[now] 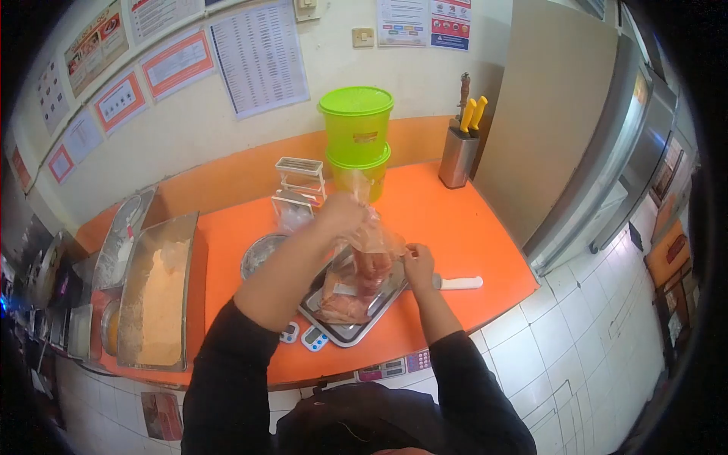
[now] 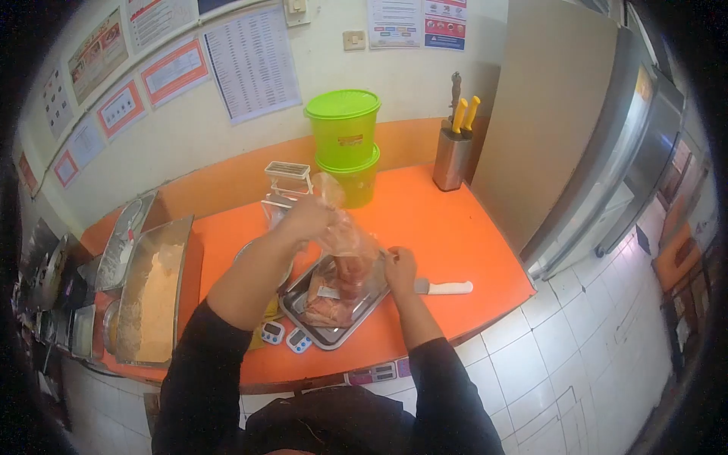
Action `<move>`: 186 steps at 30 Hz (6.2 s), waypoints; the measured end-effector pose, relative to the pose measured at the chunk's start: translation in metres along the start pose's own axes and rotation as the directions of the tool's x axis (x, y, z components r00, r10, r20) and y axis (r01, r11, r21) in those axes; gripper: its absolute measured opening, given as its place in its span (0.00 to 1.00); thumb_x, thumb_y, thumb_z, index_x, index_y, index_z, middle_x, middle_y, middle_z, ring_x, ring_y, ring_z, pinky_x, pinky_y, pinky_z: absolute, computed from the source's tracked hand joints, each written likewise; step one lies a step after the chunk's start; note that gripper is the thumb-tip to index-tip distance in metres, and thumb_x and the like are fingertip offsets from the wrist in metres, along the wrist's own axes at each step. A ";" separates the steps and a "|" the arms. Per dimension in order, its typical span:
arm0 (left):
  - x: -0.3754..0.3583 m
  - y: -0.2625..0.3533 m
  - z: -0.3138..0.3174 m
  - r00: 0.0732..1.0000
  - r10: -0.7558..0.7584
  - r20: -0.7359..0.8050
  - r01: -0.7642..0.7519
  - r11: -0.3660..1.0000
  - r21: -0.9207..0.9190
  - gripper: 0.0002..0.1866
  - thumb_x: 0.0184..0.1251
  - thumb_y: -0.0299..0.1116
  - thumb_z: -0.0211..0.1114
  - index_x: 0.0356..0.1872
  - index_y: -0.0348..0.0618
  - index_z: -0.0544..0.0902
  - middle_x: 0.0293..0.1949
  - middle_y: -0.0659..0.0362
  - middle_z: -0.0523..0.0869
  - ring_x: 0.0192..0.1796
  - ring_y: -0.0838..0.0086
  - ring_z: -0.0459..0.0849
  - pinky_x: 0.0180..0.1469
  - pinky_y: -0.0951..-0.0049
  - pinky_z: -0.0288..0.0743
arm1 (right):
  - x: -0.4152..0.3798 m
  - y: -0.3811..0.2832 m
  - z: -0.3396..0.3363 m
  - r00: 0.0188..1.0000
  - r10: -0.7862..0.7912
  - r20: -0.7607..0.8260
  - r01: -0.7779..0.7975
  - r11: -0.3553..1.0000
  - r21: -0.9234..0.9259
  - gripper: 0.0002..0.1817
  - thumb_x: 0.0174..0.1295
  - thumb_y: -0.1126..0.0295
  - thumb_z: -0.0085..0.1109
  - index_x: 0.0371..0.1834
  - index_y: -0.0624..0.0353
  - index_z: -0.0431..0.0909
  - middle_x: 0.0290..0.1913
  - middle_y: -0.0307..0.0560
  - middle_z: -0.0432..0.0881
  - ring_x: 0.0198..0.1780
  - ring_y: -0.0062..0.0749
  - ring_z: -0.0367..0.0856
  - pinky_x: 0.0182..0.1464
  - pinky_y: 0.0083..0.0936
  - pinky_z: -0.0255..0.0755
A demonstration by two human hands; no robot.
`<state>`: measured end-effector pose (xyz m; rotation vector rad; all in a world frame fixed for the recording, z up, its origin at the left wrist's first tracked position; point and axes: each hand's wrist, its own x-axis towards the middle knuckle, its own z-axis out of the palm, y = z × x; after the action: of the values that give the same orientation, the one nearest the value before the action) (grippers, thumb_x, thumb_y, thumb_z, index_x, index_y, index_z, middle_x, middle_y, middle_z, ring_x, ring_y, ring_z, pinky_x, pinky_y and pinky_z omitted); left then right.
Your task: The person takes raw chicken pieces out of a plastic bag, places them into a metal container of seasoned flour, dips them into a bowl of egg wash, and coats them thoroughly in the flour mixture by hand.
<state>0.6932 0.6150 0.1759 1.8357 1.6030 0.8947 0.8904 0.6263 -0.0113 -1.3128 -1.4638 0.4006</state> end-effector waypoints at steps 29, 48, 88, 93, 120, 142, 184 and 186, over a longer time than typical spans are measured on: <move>-0.339 -0.244 -0.382 0.912 -0.094 -0.399 0.150 0.982 0.113 0.18 0.48 0.30 0.67 0.42 0.36 0.76 0.42 0.54 0.78 0.43 0.72 0.75 0.43 0.72 0.69 | -0.112 -0.362 0.239 0.922 -0.369 0.116 -0.036 0.216 0.976 0.19 0.61 0.54 0.46 0.35 0.62 0.72 0.30 0.42 0.72 0.33 0.25 0.71 0.35 0.23 0.66; -0.368 -0.432 -0.402 0.954 0.032 -0.299 -0.024 0.999 0.033 0.02 0.41 0.24 0.62 0.20 0.41 0.79 0.23 0.57 0.79 0.30 0.65 0.77 0.33 0.70 0.70 | -0.221 -0.581 0.300 0.226 -0.973 -0.042 0.611 0.108 0.785 0.20 0.39 0.74 0.66 0.04 0.54 0.60 0.08 0.40 0.54 0.09 0.29 0.55 0.13 0.26 0.48; -0.381 -0.229 -0.497 0.506 0.802 -0.317 0.077 0.324 0.943 0.06 0.38 0.25 0.63 0.22 0.43 0.78 0.28 0.56 0.77 0.30 0.64 0.76 0.29 0.68 0.69 | -0.262 -0.397 0.232 0.420 -0.836 0.353 0.658 0.548 0.516 0.17 0.44 0.58 0.63 0.28 0.60 0.73 0.30 0.48 0.70 0.34 0.41 0.68 0.36 0.34 0.60; -0.463 -0.141 -0.534 0.601 0.776 -0.191 0.333 -0.025 0.943 0.08 0.38 0.24 0.63 0.23 0.41 0.76 0.26 0.57 0.78 0.27 0.65 0.77 0.25 0.70 0.70 | -0.255 -0.386 0.224 0.449 -0.801 0.395 0.580 0.598 0.554 0.23 0.46 0.57 0.62 0.40 0.62 0.72 0.42 0.52 0.69 0.45 0.45 0.68 0.44 0.36 0.62; -1.056 -0.756 -0.513 -0.410 -0.416 -0.812 0.893 -0.364 -0.264 0.07 0.50 0.32 0.56 0.28 0.46 0.82 0.41 0.59 0.76 0.44 0.65 0.75 0.40 0.64 0.72 | -0.385 -0.620 0.420 0.470 -0.613 0.635 0.870 0.445 -0.215 0.13 0.61 0.67 0.46 0.42 0.67 0.70 0.48 0.56 0.67 0.52 0.49 0.66 0.54 0.39 0.59; -1.080 -0.879 -0.352 -0.063 -0.179 -0.982 0.993 0.089 -0.080 0.16 0.59 0.42 0.53 0.39 0.39 0.78 0.36 0.56 0.82 0.42 0.66 0.79 0.55 0.61 0.66 | -0.370 -0.669 0.437 0.616 -0.594 0.516 0.787 0.438 -0.435 0.12 0.45 0.72 0.60 0.34 0.62 0.74 0.40 0.53 0.73 0.46 0.48 0.70 0.49 0.37 0.63; -0.308 -0.397 -0.370 0.841 -0.502 -0.202 0.367 0.804 -0.468 0.13 0.44 0.31 0.69 0.28 0.35 0.76 0.23 0.59 0.76 0.25 0.78 0.74 0.27 0.81 0.69 | -0.236 -0.423 0.436 0.544 0.136 0.828 -0.404 0.907 0.117 0.13 0.47 0.75 0.58 0.35 0.57 0.67 0.34 0.40 0.70 0.35 0.28 0.71 0.37 0.27 0.70; -0.300 -0.406 -0.358 0.805 -0.499 -0.321 0.432 0.864 -0.259 0.19 0.40 0.39 0.70 0.28 0.33 0.77 0.27 0.53 0.80 0.31 0.69 0.79 0.33 0.74 0.72 | -0.241 -0.417 0.434 0.579 0.160 0.799 -0.399 0.911 0.107 0.12 0.46 0.79 0.55 0.34 0.57 0.67 0.34 0.40 0.70 0.35 0.28 0.71 0.37 0.28 0.70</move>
<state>0.1392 0.3684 0.0546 1.1000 2.0182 1.1533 0.2705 0.4471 0.0498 -1.1800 -1.7906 1.5081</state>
